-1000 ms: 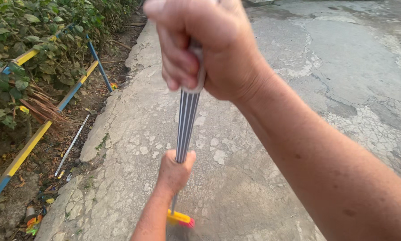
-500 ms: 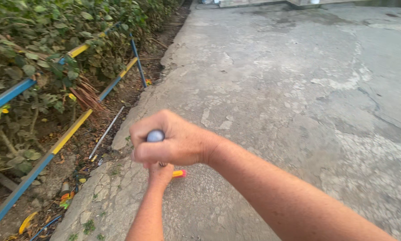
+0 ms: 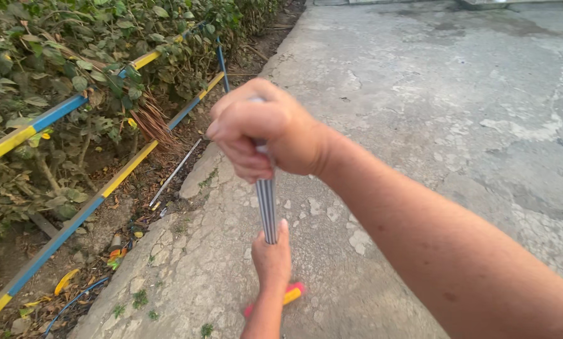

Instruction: The person sweeps an outdoor concrete area using a broom to collect dust and debris.

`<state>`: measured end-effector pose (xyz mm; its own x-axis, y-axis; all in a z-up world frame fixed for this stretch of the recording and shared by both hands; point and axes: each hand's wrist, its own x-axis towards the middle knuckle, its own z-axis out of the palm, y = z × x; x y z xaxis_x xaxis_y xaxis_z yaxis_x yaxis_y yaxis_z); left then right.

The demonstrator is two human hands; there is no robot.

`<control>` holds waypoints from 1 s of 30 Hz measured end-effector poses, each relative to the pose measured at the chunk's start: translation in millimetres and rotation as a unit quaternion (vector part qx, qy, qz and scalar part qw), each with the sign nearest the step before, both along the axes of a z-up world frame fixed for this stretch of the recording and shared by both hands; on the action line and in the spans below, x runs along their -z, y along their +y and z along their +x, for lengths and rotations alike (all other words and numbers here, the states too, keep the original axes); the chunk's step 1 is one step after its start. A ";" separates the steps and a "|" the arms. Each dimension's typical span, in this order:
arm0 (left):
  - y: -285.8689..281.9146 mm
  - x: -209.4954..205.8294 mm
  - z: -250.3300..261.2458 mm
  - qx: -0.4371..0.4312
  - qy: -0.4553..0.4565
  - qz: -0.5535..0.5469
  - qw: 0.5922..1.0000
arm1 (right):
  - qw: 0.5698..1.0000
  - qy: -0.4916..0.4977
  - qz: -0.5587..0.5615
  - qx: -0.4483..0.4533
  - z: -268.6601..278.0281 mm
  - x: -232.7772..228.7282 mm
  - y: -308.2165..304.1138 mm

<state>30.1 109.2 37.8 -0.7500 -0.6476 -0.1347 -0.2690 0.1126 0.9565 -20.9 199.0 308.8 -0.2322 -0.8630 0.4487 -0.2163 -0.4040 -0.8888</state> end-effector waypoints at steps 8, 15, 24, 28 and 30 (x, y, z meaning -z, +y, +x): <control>20.6 -42.7 -3.5 0.016 0.070 -0.102 0.992 | 0.998 -0.003 -0.065 -0.028 3.7 -49.2 38.2; -27.5 -61.7 -47.9 -0.003 0.128 -0.133 0.983 | 0.972 0.114 -0.196 0.064 6.0 -33.0 24.2; -132.7 -0.9 -49.3 -0.050 0.084 -0.234 0.967 | 0.958 0.046 -0.195 0.205 -10.6 57.2 -38.2; -145.0 38.9 -27.9 0.022 -0.001 -0.164 0.986 | 0.964 -0.027 -0.137 0.228 -7.1 92.2 -45.4; -140.1 45.1 -27.0 0.011 0.003 -0.151 0.988 | 0.964 -0.030 -0.127 0.231 -14.6 85.4 -49.2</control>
<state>3.1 -30.9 -7.2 -0.7647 -0.6409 0.0662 -0.2585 0.3993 0.8796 -35.6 149.8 223.4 -0.5980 -0.5251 0.6055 -0.3766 -0.4827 -0.7907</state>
